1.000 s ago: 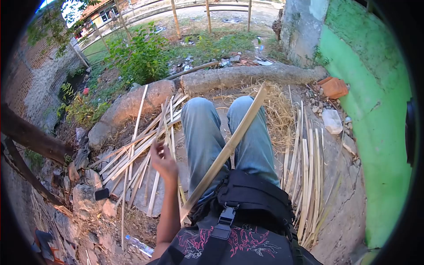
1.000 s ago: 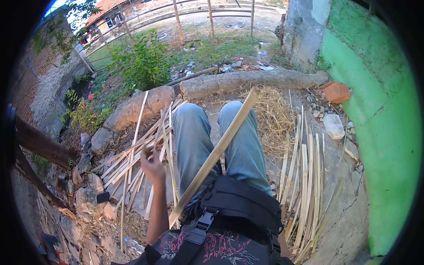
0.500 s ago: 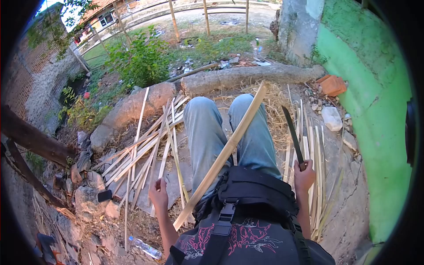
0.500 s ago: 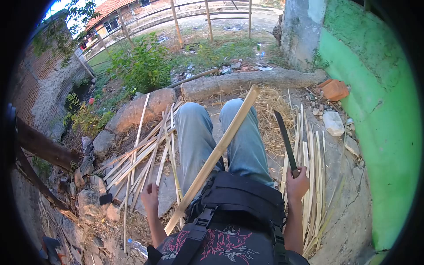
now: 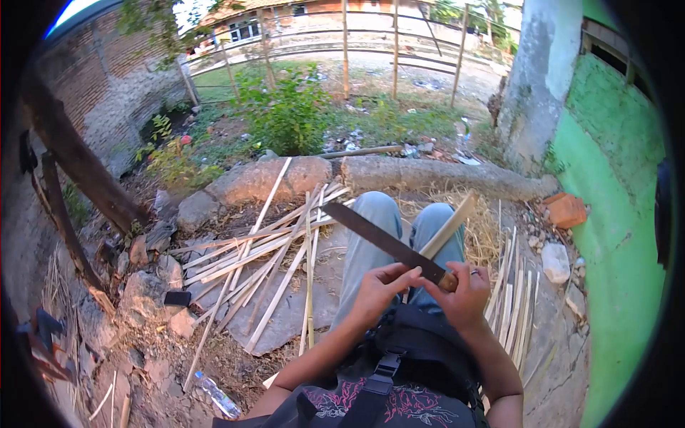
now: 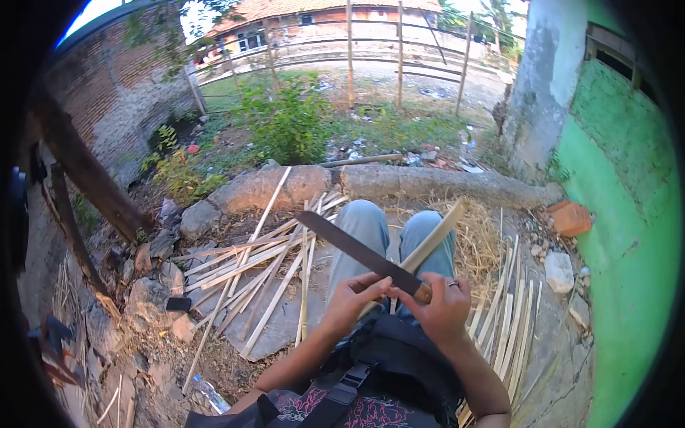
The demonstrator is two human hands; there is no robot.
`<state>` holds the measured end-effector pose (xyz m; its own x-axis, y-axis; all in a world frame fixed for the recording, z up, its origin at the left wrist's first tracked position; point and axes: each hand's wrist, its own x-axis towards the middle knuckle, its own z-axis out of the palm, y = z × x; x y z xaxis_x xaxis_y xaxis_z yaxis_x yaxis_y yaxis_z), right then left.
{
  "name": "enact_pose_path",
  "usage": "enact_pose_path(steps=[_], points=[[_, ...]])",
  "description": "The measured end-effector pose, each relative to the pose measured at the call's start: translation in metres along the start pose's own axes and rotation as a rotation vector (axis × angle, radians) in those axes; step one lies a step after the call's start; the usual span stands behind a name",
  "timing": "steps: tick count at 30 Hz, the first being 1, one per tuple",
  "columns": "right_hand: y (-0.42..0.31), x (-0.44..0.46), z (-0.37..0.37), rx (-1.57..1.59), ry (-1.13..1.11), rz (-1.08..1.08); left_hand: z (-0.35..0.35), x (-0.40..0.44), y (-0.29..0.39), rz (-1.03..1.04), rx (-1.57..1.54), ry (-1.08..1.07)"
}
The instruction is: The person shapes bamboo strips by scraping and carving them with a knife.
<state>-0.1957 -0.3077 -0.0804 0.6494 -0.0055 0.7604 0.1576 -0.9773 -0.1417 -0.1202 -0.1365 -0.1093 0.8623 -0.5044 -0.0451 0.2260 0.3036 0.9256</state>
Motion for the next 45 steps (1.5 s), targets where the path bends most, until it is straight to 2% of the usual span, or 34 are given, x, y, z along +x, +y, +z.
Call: enact_pose_path(steps=[2, 6, 10, 16, 18, 21, 23, 25, 26, 28, 30, 32, 33, 36, 37, 40, 43, 45], points=[[-0.010, -0.002, 0.005, 0.026, -0.043, -0.075, -0.003, -0.003, -0.005, -0.062, 0.061, 0.007], [-0.018, -0.003, 0.011, 0.026, -0.127, -0.178, -0.001, -0.010, -0.021, 0.006, -0.181, 0.168], [-0.021, -0.002, 0.009, 0.023, -0.128, -0.228, -0.008, -0.010, -0.030, 0.019, -0.254, 0.275], [-0.011, -0.004, 0.004, 0.051, -0.091, -0.179, -0.031, -0.012, -0.009, 0.159, -0.353, 0.419], [-0.009, -0.005, 0.002, 0.039, -0.099, -0.205, -0.056, -0.012, -0.006, 0.177, -0.391, 0.514], [-0.003, -0.009, -0.003, 0.029, -0.115, -0.225, -0.119, -0.011, 0.007, 0.314, -0.488, 0.717], [0.002, -0.011, -0.005, 0.007, -0.115, -0.231, -0.192, -0.029, 0.010, 0.490, -0.499, 0.760], [0.012, -0.014, -0.013, 0.005, -0.136, -0.100, -0.245, -0.061, 0.019, 0.619, -0.511, 0.948], [0.018, -0.015, -0.016, 0.001, -0.142, -0.035, -0.275, -0.084, 0.013, 0.650, -0.481, 0.928], [0.029, -0.019, -0.018, -0.009, -0.111, 0.148, -0.314, -0.122, -0.009, 0.644, -0.510, 1.027], [0.043, -0.026, -0.021, 0.036, -0.113, 0.368, -0.332, -0.152, -0.035, 0.496, -0.514, 1.280], [0.053, -0.032, -0.022, 0.144, -0.159, 0.631, -0.344, -0.179, -0.070, 0.336, -0.452, 1.391], [0.052, -0.033, -0.023, 0.172, -0.127, 0.655, -0.349, -0.187, -0.083, 0.256, -0.423, 1.445], [0.053, -0.036, -0.023, 0.100, -0.117, 0.657, -0.339, -0.194, -0.113, 0.141, -0.070, 1.438], [0.056, -0.039, -0.022, -0.002, -0.111, 0.567, -0.321, -0.186, -0.110, 0.142, -0.016, 1.455], [0.049, -0.034, -0.019, -0.140, -0.022, 0.286, -0.259, -0.152, -0.074, 0.088, 0.086, 1.120], [0.035, -0.028, -0.017, -0.098, -0.032, 0.102, -0.188, -0.107, -0.038, 0.153, 0.188, 0.711], [0.021, -0.022, -0.015, -0.038, -0.034, 0.011, -0.139, -0.079, -0.019, 0.111, 0.251, 0.475]])
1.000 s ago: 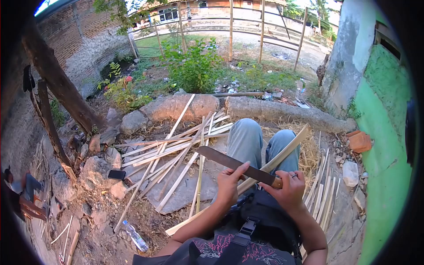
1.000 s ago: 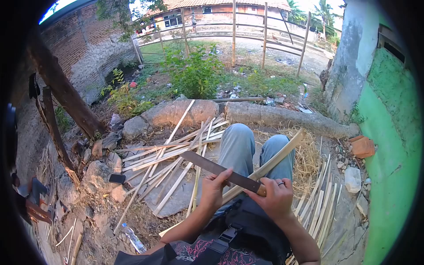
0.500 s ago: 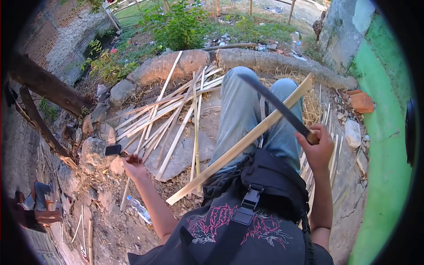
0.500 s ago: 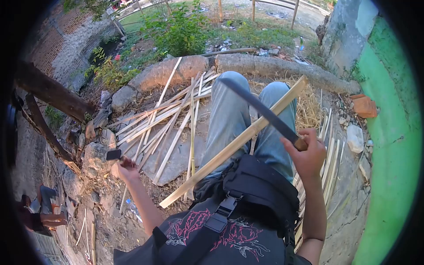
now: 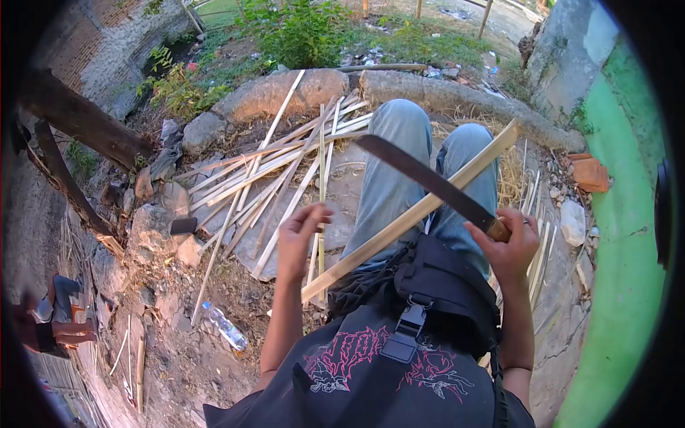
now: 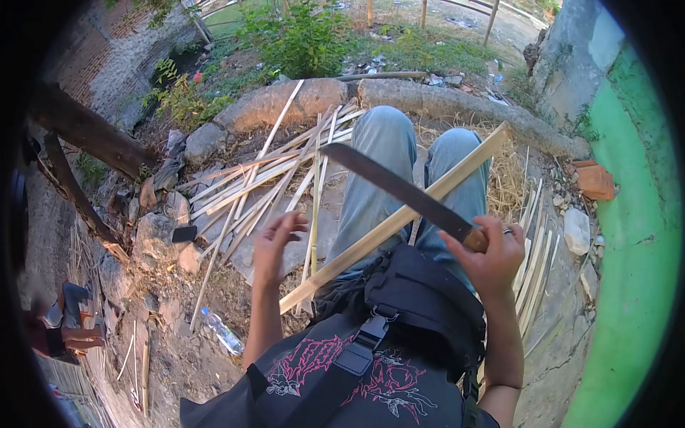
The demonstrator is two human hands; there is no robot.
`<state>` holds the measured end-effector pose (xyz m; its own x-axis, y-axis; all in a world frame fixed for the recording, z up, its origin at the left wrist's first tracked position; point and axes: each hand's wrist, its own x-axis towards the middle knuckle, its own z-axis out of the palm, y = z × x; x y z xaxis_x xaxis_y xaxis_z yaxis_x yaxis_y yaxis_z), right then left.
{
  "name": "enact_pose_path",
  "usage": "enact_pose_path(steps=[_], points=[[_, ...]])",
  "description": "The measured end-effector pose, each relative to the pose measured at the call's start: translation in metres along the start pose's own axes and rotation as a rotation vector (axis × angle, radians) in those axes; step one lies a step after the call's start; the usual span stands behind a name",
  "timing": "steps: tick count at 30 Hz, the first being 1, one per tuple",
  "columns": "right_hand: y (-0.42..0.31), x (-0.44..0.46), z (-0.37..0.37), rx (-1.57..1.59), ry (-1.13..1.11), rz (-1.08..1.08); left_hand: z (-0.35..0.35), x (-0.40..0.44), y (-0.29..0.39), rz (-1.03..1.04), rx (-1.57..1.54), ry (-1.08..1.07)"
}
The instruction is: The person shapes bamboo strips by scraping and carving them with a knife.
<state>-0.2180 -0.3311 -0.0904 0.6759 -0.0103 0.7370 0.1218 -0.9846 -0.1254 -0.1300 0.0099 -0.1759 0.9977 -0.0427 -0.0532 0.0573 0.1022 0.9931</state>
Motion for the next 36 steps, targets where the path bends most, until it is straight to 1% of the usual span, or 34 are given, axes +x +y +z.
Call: enact_pose_path(steps=[2, 3, 5, 8, 9, 11, 14, 17, 21, 22, 25, 29, 31, 33, 34, 35, 36], points=[[-0.006, 0.002, 0.002, 0.023, 0.000, -0.130, 0.044, -0.003, 0.021, -0.003, -0.200, -0.244], [-0.009, 0.005, 0.002, 0.042, -0.005, -0.162, 0.061, -0.005, 0.028, -0.018, -0.321, -0.291], [-0.016, 0.007, 0.000, 0.083, -0.022, -0.225, 0.086, -0.003, 0.034, 0.030, -0.430, -0.191], [-0.016, 0.002, 0.003, 0.117, -0.032, -0.234, 0.095, 0.001, 0.035, 0.000, -0.474, -0.068], [-0.016, 0.002, 0.003, 0.127, -0.046, -0.232, 0.093, 0.001, 0.037, -0.012, -0.472, -0.070], [-0.015, 0.000, 0.003, 0.125, -0.049, -0.226, 0.084, -0.002, 0.043, -0.039, -0.465, -0.065], [-0.013, -0.001, 0.005, 0.128, -0.052, -0.220, 0.067, 0.000, 0.039, -0.008, -0.493, -0.030], [-0.009, -0.004, 0.008, 0.141, -0.056, -0.217, 0.048, 0.004, 0.030, -0.051, -0.538, 0.066], [-0.005, -0.003, 0.006, 0.123, -0.049, -0.220, 0.026, 0.004, 0.026, -0.001, -0.531, 0.130], [-0.004, -0.002, 0.005, 0.108, -0.043, -0.221, 0.023, 0.002, 0.032, 0.017, -0.455, 0.119], [0.001, 0.000, 0.002, 0.106, -0.029, -0.198, 0.016, -0.002, 0.030, -0.001, -0.430, 0.130], [0.006, 0.007, -0.001, 0.067, -0.013, -0.138, -0.008, -0.001, 0.004, -0.027, -0.380, 0.146], [0.008, 0.009, -0.004, 0.060, 0.017, -0.086, -0.021, -0.003, -0.012, -0.018, -0.045, 0.169], [0.021, 0.000, 0.001, 0.075, 0.069, 0.046, -0.033, -0.009, -0.039, -0.007, 0.307, 0.174], [0.028, -0.007, 0.004, 0.079, 0.090, 0.118, -0.037, -0.016, -0.051, -0.013, 0.406, 0.140], [0.033, -0.013, 0.003, 0.174, 0.050, 0.316, -0.042, -0.024, -0.061, -0.018, 0.506, 0.104], [0.037, -0.018, 0.002, 0.269, 0.012, 0.515, -0.052, -0.032, -0.070, -0.096, 0.544, -0.004]])
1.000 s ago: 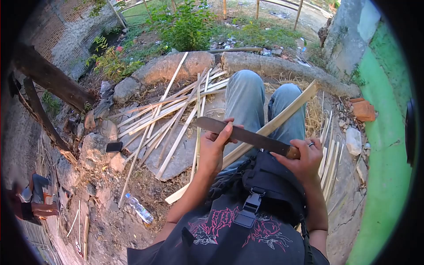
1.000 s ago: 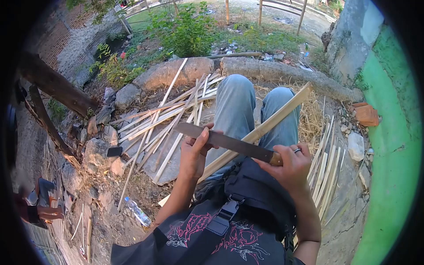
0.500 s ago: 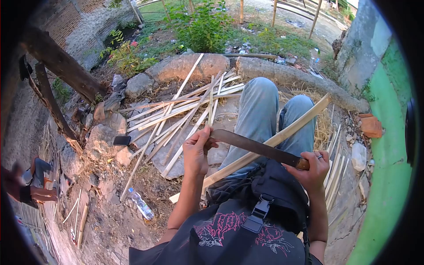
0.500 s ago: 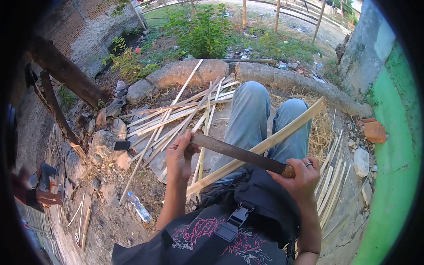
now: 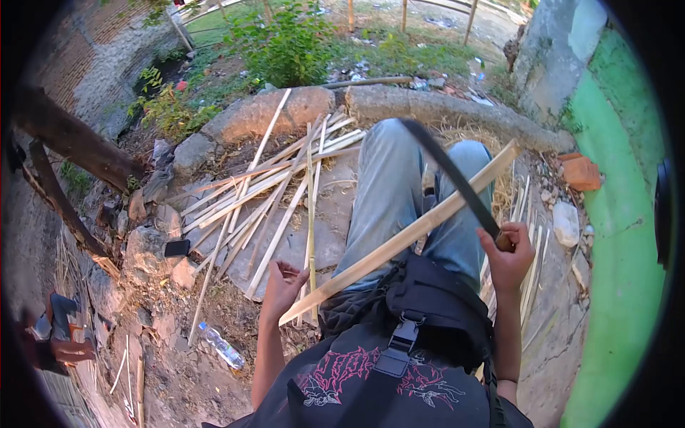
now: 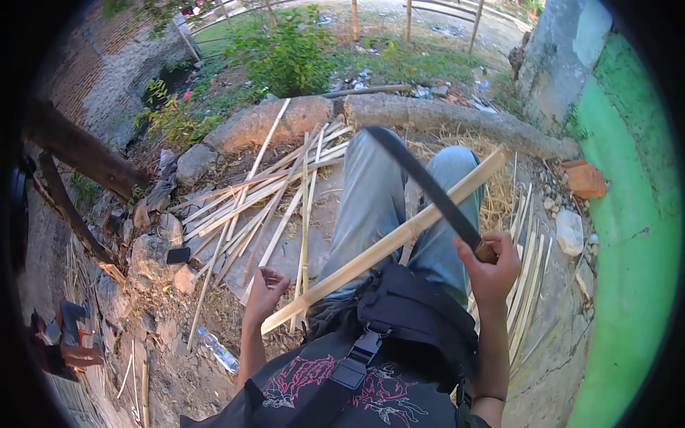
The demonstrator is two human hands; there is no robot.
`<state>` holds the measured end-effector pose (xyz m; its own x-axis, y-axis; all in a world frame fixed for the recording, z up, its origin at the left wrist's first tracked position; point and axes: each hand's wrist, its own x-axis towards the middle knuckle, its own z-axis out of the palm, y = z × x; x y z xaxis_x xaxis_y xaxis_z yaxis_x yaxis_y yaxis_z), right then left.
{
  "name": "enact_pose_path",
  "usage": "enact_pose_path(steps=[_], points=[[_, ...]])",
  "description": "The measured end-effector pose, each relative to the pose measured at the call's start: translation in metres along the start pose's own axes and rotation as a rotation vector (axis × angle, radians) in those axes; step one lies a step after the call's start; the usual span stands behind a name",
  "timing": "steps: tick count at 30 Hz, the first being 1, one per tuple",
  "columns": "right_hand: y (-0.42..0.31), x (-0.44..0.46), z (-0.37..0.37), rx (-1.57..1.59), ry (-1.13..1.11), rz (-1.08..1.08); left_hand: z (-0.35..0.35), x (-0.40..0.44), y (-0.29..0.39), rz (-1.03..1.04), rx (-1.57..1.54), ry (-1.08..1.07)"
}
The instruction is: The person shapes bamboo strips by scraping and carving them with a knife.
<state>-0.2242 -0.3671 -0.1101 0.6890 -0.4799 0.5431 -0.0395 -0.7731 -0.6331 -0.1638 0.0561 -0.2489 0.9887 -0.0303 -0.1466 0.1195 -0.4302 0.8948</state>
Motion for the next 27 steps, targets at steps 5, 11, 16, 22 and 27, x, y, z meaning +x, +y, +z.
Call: enact_pose_path(steps=[5, 11, 16, 22, 27], points=[[0.047, -0.011, 0.004, 0.413, 0.051, 0.503, -0.001, -0.023, -0.002, -0.200, 0.150, -0.372], [0.063, -0.030, 0.010, 0.417, -0.116, 0.624, 0.014, -0.023, 0.007, -0.205, 0.118, -0.312], [0.057, -0.031, 0.019, 0.292, -0.249, 0.633, 0.006, -0.016, 0.020, -0.094, 0.155, -0.094], [0.052, -0.027, 0.021, 0.402, -0.176, 0.601, 0.004, -0.004, 0.044, -0.064, 0.075, -0.050], [0.051, -0.026, 0.015, 0.645, -0.173, 0.727, 0.016, 0.014, 0.069, -0.010, -0.060, -0.059]])
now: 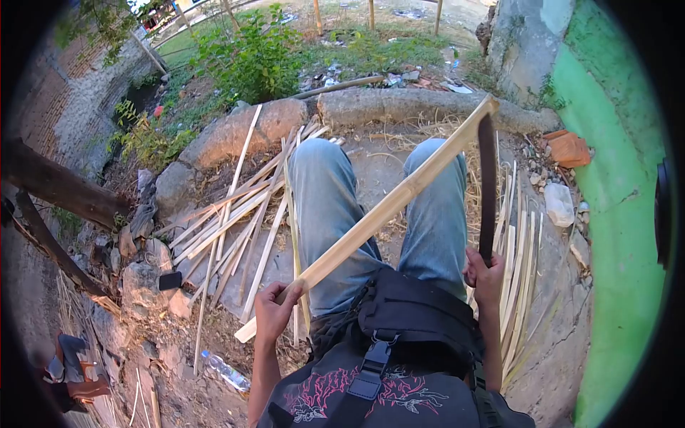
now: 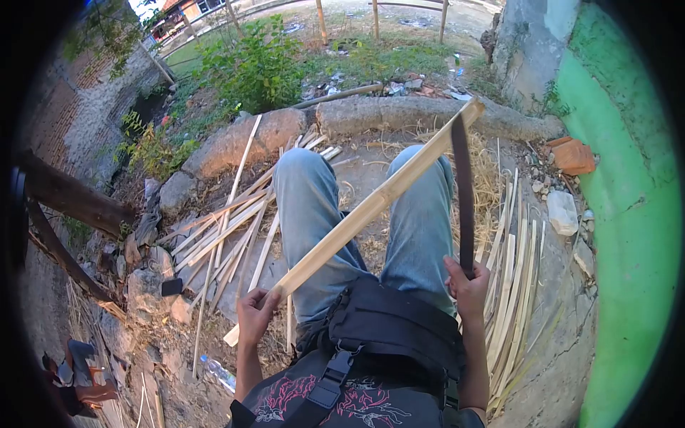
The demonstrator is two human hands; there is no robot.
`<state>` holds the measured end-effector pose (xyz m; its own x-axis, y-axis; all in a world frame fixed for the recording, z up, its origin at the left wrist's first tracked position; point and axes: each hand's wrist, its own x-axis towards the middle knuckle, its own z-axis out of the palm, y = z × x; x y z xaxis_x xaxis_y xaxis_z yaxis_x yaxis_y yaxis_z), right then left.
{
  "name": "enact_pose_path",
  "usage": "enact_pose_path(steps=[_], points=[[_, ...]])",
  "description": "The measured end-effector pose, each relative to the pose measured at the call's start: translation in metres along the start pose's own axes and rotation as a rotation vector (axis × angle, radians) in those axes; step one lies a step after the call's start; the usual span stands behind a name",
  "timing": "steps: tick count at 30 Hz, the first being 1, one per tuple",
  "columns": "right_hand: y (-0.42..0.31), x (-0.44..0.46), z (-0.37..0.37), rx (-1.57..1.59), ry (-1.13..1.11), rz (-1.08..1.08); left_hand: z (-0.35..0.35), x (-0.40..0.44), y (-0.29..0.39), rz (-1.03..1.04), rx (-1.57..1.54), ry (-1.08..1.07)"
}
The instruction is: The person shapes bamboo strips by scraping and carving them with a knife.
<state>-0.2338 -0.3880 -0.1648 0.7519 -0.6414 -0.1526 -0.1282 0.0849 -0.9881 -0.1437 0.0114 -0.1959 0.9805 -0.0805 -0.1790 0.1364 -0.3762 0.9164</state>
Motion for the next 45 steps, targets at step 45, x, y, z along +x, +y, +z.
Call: enact_pose_path(steps=[45], points=[[-0.077, 0.057, 0.026, 0.106, 0.023, -0.371, 0.128, 0.071, 0.172, 0.471, -0.762, 0.187]])
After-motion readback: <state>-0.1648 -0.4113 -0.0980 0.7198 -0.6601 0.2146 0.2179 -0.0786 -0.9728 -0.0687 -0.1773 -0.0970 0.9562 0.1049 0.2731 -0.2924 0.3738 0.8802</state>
